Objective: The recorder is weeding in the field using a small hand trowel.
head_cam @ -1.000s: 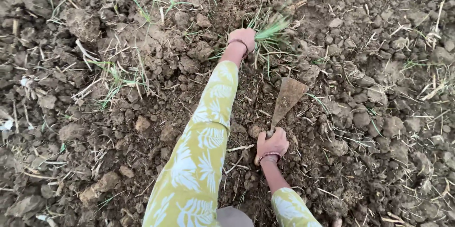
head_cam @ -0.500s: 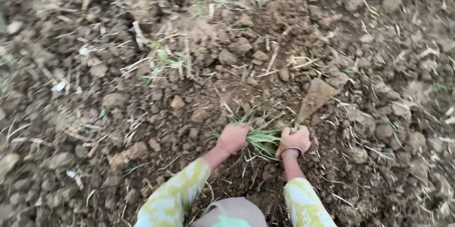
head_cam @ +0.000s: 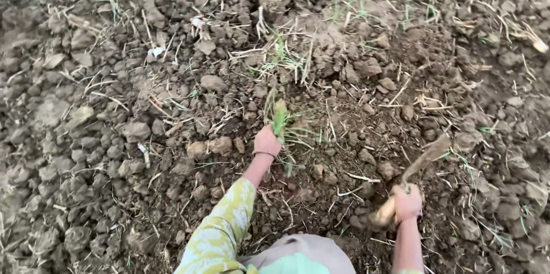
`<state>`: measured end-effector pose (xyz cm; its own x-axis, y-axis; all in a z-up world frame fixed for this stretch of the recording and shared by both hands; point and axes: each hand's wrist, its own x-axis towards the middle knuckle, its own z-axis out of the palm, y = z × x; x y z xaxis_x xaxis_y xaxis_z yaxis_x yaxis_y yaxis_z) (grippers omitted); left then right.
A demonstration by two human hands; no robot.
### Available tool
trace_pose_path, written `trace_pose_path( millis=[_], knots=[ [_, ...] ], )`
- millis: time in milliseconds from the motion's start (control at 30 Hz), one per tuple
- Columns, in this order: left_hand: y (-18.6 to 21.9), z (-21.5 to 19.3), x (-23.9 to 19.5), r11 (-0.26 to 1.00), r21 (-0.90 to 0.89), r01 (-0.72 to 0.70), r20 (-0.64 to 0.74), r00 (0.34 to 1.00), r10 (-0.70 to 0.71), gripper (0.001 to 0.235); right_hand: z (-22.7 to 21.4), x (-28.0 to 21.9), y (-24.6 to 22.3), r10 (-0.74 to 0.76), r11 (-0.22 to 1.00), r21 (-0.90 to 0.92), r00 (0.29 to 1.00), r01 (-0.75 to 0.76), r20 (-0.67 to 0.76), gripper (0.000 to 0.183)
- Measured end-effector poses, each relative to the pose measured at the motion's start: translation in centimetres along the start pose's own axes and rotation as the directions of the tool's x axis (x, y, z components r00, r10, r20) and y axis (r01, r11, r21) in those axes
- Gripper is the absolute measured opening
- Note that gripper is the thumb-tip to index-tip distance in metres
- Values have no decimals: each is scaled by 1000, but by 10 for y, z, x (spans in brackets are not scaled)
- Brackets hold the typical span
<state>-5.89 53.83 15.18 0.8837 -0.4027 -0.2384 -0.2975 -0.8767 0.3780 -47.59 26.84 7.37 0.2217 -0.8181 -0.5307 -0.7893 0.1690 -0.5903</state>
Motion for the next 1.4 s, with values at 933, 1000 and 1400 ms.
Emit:
trace_pose_path(
  millis=[933, 1000, 1400],
  knots=[
    [-58, -67, 100, 910, -345, 229, -151, 944, -294, 51, 68, -171, -351, -318, 818, -303, 823, 489, 470, 71],
    [-44, -84, 130, 919, -316, 237, -155, 942, -296, 50, 100, -154, -371, -305, 835, -281, 822, 474, 481, 70],
    [-24, -40, 202, 966, 124, -225, 35, 974, 222, 29, 95, -160, -311, -554, 664, -163, 626, 730, 548, 75]
  ],
)
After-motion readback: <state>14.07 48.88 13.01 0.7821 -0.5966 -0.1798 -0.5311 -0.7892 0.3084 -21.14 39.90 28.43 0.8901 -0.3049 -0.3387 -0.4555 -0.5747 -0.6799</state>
